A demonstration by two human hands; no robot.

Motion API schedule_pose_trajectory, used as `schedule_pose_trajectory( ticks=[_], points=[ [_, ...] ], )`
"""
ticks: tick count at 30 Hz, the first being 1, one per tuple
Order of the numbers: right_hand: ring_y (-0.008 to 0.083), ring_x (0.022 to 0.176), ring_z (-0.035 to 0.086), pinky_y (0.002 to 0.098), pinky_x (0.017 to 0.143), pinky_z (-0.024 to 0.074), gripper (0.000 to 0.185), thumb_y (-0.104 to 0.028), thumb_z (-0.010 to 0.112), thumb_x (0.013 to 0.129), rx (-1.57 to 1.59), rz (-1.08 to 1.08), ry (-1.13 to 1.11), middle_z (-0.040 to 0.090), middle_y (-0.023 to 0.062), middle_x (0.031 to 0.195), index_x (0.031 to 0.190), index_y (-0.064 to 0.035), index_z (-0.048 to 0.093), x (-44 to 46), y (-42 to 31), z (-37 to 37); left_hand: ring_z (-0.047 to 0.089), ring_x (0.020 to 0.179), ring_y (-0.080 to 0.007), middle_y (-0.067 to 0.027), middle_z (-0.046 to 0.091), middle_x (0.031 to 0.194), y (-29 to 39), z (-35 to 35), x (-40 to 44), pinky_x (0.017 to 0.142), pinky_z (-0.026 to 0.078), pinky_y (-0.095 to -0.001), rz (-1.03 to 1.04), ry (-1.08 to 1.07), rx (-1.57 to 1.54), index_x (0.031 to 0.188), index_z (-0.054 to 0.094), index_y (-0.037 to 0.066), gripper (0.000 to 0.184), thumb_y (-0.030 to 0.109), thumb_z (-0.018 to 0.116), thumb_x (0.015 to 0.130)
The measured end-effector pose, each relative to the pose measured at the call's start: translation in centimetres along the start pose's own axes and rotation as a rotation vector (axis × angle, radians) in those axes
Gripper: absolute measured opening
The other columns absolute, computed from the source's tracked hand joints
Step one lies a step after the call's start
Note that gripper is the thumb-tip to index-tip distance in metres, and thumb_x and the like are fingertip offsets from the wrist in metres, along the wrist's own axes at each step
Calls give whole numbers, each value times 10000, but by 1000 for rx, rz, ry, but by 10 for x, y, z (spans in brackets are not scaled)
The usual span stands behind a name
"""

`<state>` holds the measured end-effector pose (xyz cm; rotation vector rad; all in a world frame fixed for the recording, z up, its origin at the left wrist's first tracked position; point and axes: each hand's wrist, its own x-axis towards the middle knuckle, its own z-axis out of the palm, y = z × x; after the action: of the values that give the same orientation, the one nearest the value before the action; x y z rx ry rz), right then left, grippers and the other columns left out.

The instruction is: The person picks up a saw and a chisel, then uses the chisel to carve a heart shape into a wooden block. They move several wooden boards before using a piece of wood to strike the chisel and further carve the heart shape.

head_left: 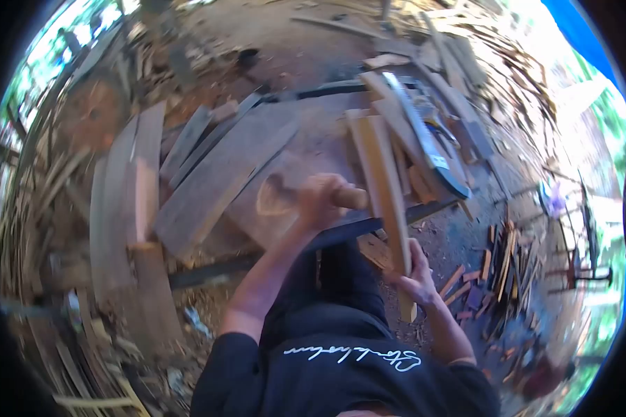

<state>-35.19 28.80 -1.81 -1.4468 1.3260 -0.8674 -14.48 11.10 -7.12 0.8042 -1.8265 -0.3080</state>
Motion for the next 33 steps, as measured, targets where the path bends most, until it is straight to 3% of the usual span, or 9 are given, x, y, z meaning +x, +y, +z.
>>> schedule_pose_trajectory(
  ticks=[2, 7, 9, 16, 19, 21, 26, 28, 33],
  points=[
    [125, 914, 533, 297, 797, 449, 596, -206, 783, 732, 167, 201, 118, 546, 39, 995, 1214, -53, 467, -9, 0, 1, 606, 713, -315, -88, 602, 733, 2, 8, -11, 638, 454, -439, 45, 25, 9, 814, 588, 131, 243, 94, 694, 599],
    [106, 886, 487, 274, 771, 417, 564, -169, 770, 723, 163, 177, 168, 503, 5, 969, 1192, -72, 472, -24, 44, 6, 607, 696, -241, -29, 606, 737, 6, 8, -27, 634, 450, -386, 136, -177, 92, 848, 639, 146, 274, 129, 728, 590],
    [91, 788, 521, 236, 642, 446, 528, -165, 753, 707, 86, 54, 280, 511, -8, 924, 1160, -75, 496, -28, 57, 9, 605, 703, -234, -20, 603, 744, 7, 7, -28, 637, 447, -377, 138, -183, 98, 856, 640, 150, 283, 130, 732, 589],
    [90, 826, 473, 249, 711, 401, 550, -169, 760, 691, 209, 137, 337, 475, -17, 907, 1165, -69, 498, -33, 40, 0, 592, 692, -213, -6, 582, 741, 4, 9, -31, 631, 436, -365, 156, -181, 104, 864, 629, 164, 289, 146, 757, 605],
    [71, 717, 451, 225, 626, 377, 551, -141, 733, 689, 232, 124, 404, 466, -25, 845, 1172, -51, 484, -33, 34, -11, 592, 766, -236, -17, 558, 769, 7, 10, -34, 676, 430, -385, 136, -200, 84, 878, 604, 169, 358, 149, 752, 552],
    [87, 513, 479, 201, 455, 422, 638, -213, 707, 702, 226, -126, 430, 472, 1, 682, 1215, 16, 405, -31, 37, -17, 589, 764, -238, -15, 557, 774, 7, 13, -34, 674, 427, -387, 146, -184, 93, 885, 604, 171, 372, 155, 759, 547],
    [93, 522, 494, 199, 451, 436, 644, -228, 730, 691, 268, -95, 418, 479, 11, 698, 1203, 5, 417, -27, 31, -16, 576, 732, -226, -3, 546, 751, 6, 12, -38, 665, 417, -383, 161, -193, 105, 869, 612, 182, 337, 167, 766, 570],
    [91, 746, 483, 261, 665, 418, 568, -115, 723, 688, 120, 83, 417, 480, 4, 862, 1197, -39, 484, -27, 41, -13, 587, 675, -175, 18, 566, 688, 7, 11, -39, 626, 408, -338, 201, -182, 105, 782, 611, 174, 198, 185, 780, 678],
    [115, 760, 489, 283, 693, 432, 611, -146, 770, 690, -20, 41, 266, 479, 12, 883, 1212, -47, 468, -27, 47, -4, 583, 653, -179, 10, 566, 665, 6, 10, -57, 633, 408, -332, 216, -198, 89, 724, 591, 166, 229, 248, 805, 705]
  ],
)
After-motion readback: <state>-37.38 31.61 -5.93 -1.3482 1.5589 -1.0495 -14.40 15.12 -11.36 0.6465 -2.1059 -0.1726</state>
